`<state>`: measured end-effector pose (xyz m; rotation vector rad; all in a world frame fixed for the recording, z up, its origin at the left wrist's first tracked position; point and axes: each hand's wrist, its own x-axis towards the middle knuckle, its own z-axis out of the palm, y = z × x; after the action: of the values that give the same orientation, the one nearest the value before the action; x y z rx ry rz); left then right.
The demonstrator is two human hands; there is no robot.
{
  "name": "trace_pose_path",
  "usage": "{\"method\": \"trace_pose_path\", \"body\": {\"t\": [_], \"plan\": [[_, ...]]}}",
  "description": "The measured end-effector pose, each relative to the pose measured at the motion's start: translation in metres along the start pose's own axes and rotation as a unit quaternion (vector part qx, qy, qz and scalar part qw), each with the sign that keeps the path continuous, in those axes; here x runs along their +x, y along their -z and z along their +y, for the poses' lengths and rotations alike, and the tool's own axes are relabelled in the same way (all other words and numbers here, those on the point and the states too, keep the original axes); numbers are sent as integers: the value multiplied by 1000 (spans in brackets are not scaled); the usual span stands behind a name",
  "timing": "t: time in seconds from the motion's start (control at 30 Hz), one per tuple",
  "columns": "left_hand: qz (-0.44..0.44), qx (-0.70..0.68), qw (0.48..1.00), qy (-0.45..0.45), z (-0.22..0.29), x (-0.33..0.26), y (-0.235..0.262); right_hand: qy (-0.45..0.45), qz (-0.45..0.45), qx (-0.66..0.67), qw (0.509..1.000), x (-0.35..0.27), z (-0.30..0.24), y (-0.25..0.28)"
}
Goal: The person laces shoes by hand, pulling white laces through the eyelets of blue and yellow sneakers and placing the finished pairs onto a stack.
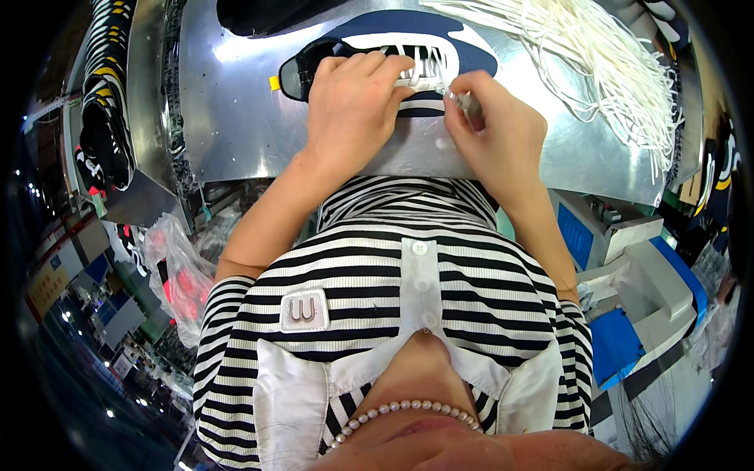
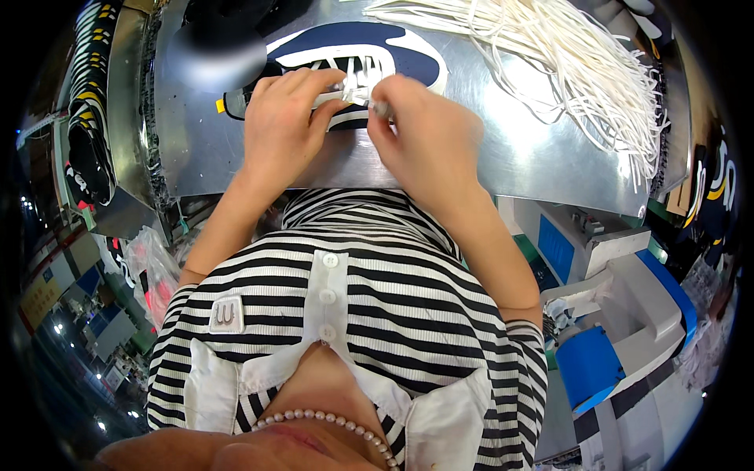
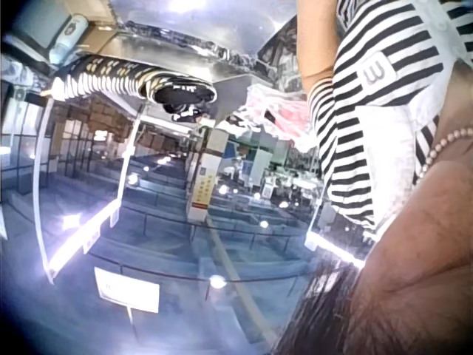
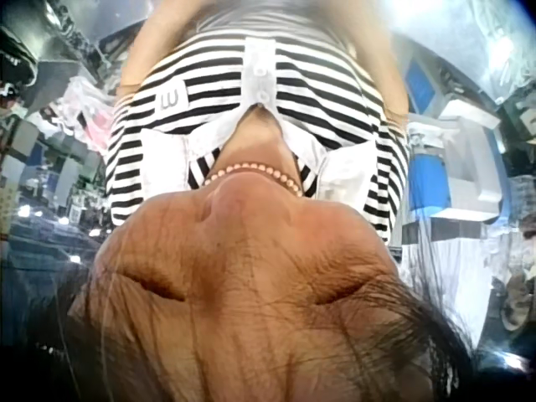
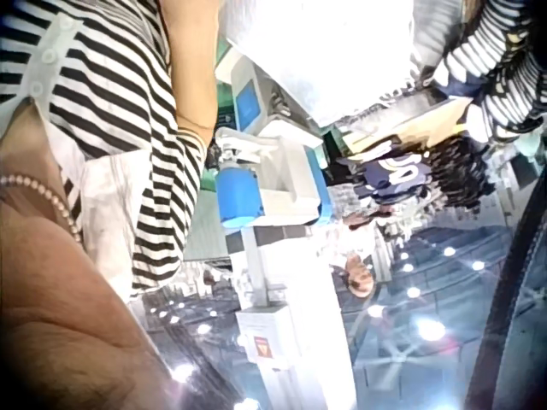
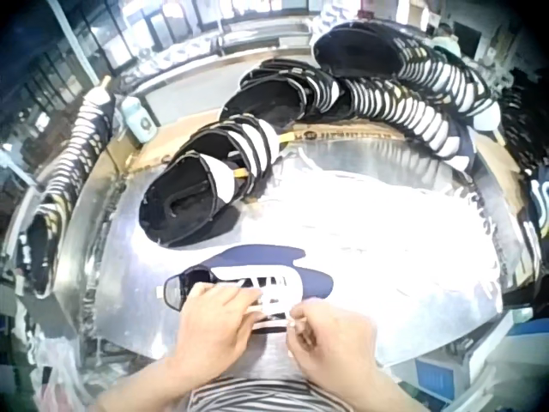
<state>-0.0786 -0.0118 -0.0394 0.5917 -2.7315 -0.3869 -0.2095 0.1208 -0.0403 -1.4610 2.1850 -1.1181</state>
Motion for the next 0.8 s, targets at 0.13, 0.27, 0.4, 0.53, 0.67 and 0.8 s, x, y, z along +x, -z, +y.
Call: {"method": "trace_pose_path", "body": {"t": [0.13, 0.27, 0.4, 0.53, 0.67, 0.8], "plan": [[-18, 10, 1000, 5, -4, 4, -2, 142, -210, -4, 967, -42, 18, -12], [-49, -89, 994, 49, -11, 6, -2, 63, -128, 120, 982, -62, 26, -20], [17, -161, 987, 0, -10, 8, 1, -144, 17, 221, 964, -17, 29, -11], [55, -155, 986, -27, 7, 7, 12, -176, 4, 362, 915, 2, 21, -21], [63, -114, 991, -32, 14, 6, 20, -190, 6, 467, 864, -4, 25, -23], [131, -90, 986, -60, 15, 7, 18, -201, 83, 438, 872, -14, 10, -24]]}}
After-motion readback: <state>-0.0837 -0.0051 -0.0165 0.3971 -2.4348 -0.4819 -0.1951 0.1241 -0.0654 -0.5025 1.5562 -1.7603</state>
